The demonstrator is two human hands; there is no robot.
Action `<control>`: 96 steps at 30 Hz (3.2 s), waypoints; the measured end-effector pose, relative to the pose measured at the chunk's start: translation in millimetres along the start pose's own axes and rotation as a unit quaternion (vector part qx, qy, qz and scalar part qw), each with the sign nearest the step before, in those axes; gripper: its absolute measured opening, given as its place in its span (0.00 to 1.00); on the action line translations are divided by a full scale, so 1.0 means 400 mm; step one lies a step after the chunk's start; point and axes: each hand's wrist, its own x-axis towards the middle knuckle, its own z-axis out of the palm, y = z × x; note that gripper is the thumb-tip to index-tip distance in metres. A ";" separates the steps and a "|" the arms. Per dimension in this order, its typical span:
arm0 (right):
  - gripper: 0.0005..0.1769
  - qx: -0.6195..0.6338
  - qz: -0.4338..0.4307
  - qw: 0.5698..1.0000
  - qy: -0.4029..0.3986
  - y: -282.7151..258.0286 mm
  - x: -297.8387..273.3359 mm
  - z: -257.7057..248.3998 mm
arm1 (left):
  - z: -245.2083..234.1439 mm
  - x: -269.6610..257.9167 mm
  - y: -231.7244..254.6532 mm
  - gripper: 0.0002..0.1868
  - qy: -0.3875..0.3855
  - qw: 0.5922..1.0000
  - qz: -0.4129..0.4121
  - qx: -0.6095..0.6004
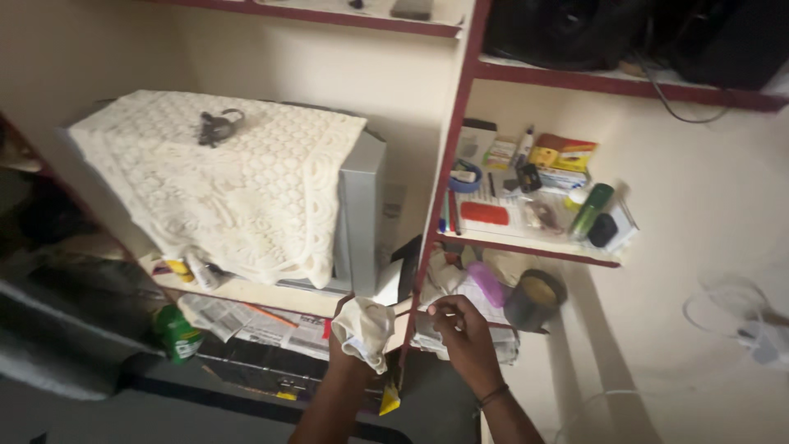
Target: The person wipes a small green object and a white box with a cloth, then handles a plastic bag and a tube near a shelf.
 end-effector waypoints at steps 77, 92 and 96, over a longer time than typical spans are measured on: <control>0.26 -0.055 0.240 0.969 0.032 0.149 0.203 1.059 | -1.030 0.474 0.795 0.25 0.191 0.640 0.147 0.729; 0.32 -0.161 -0.109 0.979 0.058 -0.019 -0.005 1.231 | -0.651 0.079 0.767 0.35 -0.184 0.826 0.126 0.518; 0.35 -0.062 -0.027 0.989 0.132 -0.060 -0.017 1.220 | -0.606 0.014 0.746 0.30 -0.193 0.902 -0.020 0.385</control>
